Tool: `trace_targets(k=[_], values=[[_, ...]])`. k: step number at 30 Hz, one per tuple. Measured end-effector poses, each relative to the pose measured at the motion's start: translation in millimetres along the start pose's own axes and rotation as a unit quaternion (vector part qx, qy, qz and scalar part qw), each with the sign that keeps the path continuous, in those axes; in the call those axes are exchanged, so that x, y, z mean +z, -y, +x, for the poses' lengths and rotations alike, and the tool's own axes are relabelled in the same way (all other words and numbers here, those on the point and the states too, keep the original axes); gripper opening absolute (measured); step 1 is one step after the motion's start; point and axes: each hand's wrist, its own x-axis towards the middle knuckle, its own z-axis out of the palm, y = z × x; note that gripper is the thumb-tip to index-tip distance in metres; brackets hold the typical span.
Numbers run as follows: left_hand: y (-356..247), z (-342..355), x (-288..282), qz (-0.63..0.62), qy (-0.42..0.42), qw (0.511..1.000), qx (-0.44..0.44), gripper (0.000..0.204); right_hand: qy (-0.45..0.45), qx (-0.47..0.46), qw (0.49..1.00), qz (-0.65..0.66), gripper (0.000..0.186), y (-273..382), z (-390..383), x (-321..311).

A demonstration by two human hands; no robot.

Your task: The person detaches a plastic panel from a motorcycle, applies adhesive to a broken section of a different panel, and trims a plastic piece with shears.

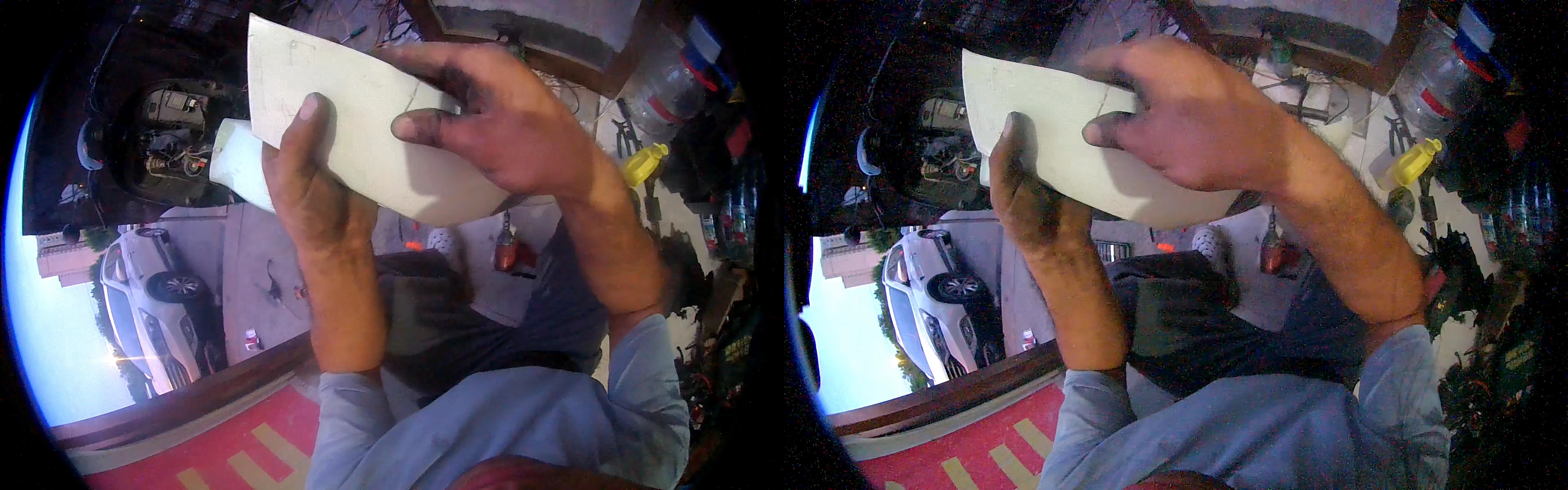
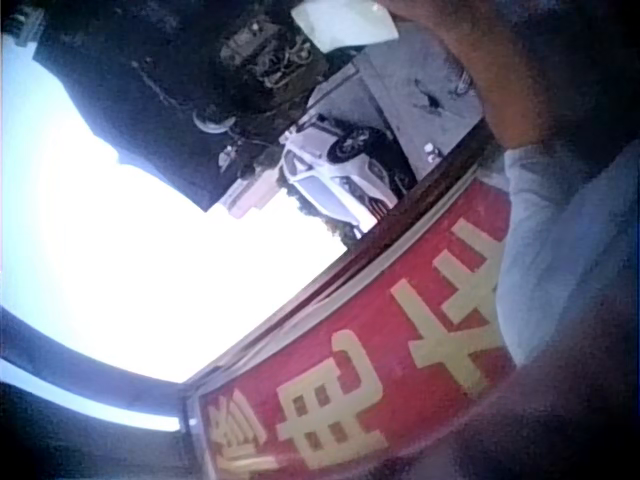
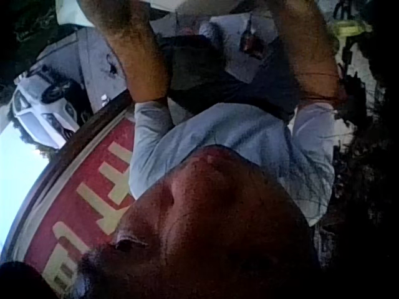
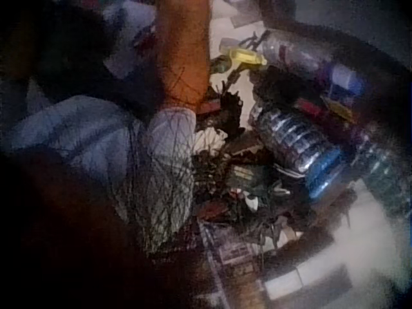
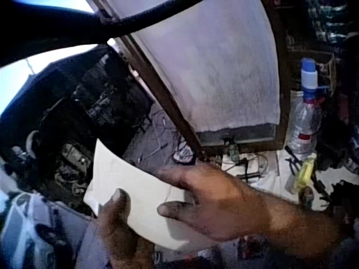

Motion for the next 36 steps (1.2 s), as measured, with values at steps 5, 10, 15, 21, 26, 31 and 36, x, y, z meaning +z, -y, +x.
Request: trace_targets(k=[5, 10, 15, 21, 26, 31, 36], values=[[6, -6, 3, 0.044, -0.017, 0.999, -0.002, 0.051, -0.106, -0.002, 0.986, -0.128, 0.055, 17, 0, -18], [6, -13, 11, 0.084, -0.026, 0.996, 0.006, 0.050, -0.256, -0.225, 0.934, -0.101, 0.030, 27, 10, -16], [13, -10, -5, 0.142, -0.081, 0.986, 0.016, 0.044, -0.237, -0.163, 0.946, -0.146, 0.030, 17, -4, -39], [-11, -19, -39, 0.129, -0.135, 0.982, -0.030, 0.050, -0.338, 0.158, 0.900, -0.228, 0.041, -130, -88, -139], [-21, -37, -50, 0.196, -0.249, 0.948, 0.023, 0.053, -0.318, 0.387, 0.849, -0.166, 0.035, -223, -211, -158], [-28, -40, -75, 0.168, -0.345, 0.924, 0.003, 0.044, -0.079, 0.550, 0.770, -0.313, 0.033, -337, -332, -134], [-2, -58, -55, 0.320, -0.426, 0.846, 0.012, 0.048, 0.046, 0.541, 0.763, -0.351, 0.039, -366, -357, -86]])
